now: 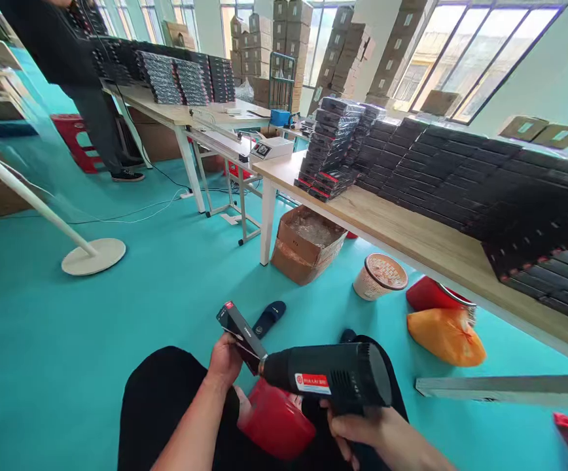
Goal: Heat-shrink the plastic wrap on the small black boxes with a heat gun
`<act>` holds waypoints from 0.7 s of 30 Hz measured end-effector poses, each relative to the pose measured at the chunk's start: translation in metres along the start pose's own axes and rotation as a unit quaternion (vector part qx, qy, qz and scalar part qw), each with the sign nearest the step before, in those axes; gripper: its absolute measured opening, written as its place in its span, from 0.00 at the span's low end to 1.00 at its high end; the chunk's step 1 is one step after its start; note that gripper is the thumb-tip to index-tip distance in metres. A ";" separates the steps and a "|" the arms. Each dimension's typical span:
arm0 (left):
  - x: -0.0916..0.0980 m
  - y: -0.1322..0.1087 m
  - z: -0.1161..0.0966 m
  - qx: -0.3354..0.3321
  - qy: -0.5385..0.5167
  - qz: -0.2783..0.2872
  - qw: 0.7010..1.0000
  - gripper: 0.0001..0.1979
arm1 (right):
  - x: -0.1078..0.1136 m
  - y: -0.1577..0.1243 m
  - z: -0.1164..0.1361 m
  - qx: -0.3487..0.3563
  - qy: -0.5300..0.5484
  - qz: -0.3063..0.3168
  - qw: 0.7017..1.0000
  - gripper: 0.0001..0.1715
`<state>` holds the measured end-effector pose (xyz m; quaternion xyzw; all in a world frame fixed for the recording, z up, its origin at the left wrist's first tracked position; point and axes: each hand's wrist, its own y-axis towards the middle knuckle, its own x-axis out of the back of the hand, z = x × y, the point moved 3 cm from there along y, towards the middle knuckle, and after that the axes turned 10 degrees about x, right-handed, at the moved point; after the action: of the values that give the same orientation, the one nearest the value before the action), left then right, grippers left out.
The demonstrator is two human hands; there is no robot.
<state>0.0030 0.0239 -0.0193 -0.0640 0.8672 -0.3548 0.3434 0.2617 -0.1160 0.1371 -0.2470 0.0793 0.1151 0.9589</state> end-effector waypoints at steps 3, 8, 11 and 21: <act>-0.002 0.003 0.010 -0.003 0.050 0.007 0.999 0.12 | -0.004 0.019 0.009 0.050 0.039 -0.077 0.995 0.22; -0.003 0.006 0.022 0.030 0.103 0.010 0.994 0.17 | 0.003 0.041 0.040 0.070 0.086 -0.085 0.990 0.19; -0.002 0.007 0.023 0.032 0.117 0.004 0.993 0.18 | 0.007 0.051 0.054 0.067 0.069 -0.069 0.993 0.17; -0.001 0.005 0.024 0.039 0.109 0.006 0.993 0.20 | -0.004 0.070 0.087 0.060 -0.015 -0.027 0.998 0.15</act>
<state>0.0202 0.0147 -0.0344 -0.0063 0.8854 -0.3910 0.2510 0.2481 -0.0139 0.1815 -0.1894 0.0651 0.0875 0.9758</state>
